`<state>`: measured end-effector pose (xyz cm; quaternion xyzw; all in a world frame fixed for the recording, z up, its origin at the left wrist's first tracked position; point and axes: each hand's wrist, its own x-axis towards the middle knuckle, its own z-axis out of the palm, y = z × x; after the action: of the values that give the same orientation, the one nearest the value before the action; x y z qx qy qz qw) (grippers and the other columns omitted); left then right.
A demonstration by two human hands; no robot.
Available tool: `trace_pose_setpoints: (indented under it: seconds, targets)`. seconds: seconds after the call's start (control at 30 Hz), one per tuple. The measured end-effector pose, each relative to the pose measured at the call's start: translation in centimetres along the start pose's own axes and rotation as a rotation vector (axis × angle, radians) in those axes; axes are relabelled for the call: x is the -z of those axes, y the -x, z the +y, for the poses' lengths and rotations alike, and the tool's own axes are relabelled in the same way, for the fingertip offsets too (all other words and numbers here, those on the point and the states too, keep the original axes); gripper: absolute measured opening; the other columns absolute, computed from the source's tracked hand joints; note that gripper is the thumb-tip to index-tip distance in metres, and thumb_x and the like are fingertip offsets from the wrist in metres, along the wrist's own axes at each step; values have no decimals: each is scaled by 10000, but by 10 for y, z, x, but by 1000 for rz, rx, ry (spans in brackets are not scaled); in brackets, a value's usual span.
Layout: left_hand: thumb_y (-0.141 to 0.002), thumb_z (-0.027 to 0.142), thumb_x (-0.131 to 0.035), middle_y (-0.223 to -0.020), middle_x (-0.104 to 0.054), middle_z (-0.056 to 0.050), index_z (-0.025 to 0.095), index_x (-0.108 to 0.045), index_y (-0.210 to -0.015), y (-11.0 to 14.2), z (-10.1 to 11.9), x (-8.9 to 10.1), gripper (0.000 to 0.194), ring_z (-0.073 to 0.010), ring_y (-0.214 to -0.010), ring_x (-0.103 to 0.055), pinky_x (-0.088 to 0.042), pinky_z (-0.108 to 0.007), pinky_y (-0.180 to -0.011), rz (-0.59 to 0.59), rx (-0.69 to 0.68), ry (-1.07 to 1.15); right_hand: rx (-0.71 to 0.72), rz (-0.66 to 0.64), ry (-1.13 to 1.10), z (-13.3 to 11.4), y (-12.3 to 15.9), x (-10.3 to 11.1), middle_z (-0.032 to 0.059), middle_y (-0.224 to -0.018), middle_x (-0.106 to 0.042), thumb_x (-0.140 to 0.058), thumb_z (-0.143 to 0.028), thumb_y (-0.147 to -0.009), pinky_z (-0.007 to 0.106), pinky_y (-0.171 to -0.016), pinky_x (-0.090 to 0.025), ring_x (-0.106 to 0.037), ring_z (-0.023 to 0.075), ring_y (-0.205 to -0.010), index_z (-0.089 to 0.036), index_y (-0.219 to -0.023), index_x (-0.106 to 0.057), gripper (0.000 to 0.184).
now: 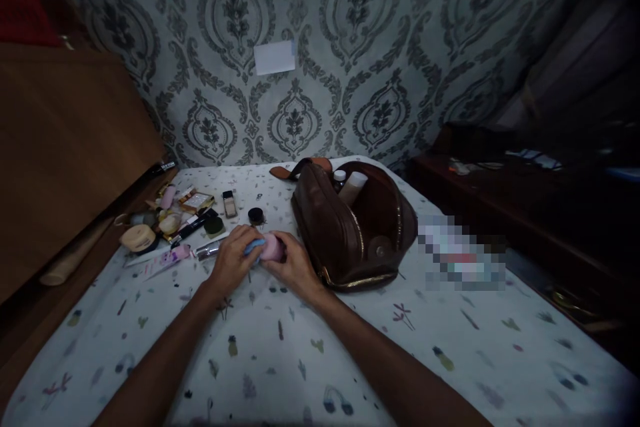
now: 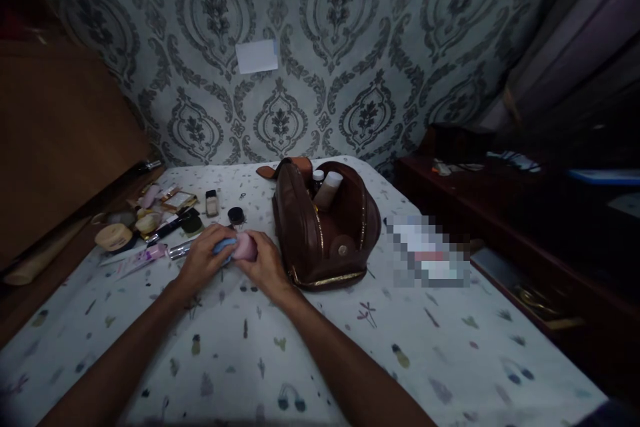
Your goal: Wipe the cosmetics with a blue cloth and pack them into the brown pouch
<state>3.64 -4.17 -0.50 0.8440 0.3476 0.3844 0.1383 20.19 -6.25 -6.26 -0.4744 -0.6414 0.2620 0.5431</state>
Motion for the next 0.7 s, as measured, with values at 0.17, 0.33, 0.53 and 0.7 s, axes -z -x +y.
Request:
trace_pose_setpoints:
  seconds: [0.17,0.33,0.53,0.7]
  targets:
    - [-936,333,-546,-895,-647,-44,204,-645,-915,0,-7,2,164,-222,-894,-612,-460,-345,-814,7,84,-21,-32,28,-22,0,-1,1,73,-1132,-663,-762,-200,-635,389,-911,-518,-633,250,-1028,-210,-1160,-616,545]
    - [-936,328,-553,-898,-649,-45,201,-635,-908,2,-5,-2,153,-215,-876,-607,-459,-340,-798,13,55,-26,-40,39,46,-5,-1,4,98,-1110,-658,-757,-212,-635,415,-926,-503,-623,267,-1030,-174,-1154,-623,538]
    - [-969,316,-510,-913,-632,-61,195,-617,-930,6,10,-10,166,-225,-911,-578,-457,-361,-839,24,-79,-54,17,29,113,-14,0,7,81,-1046,-658,-714,-212,-680,396,-904,-500,-618,254,-989,-202,-1133,-638,460]
    - [-972,305,-508,-946,-626,-73,195,-614,-957,6,11,-9,154,-233,-936,-567,-459,-368,-848,37,-162,-104,-83,37,-47,-12,-1,4,71,-1043,-674,-753,-277,-643,383,-884,-501,-625,249,-968,-189,-1090,-646,468]
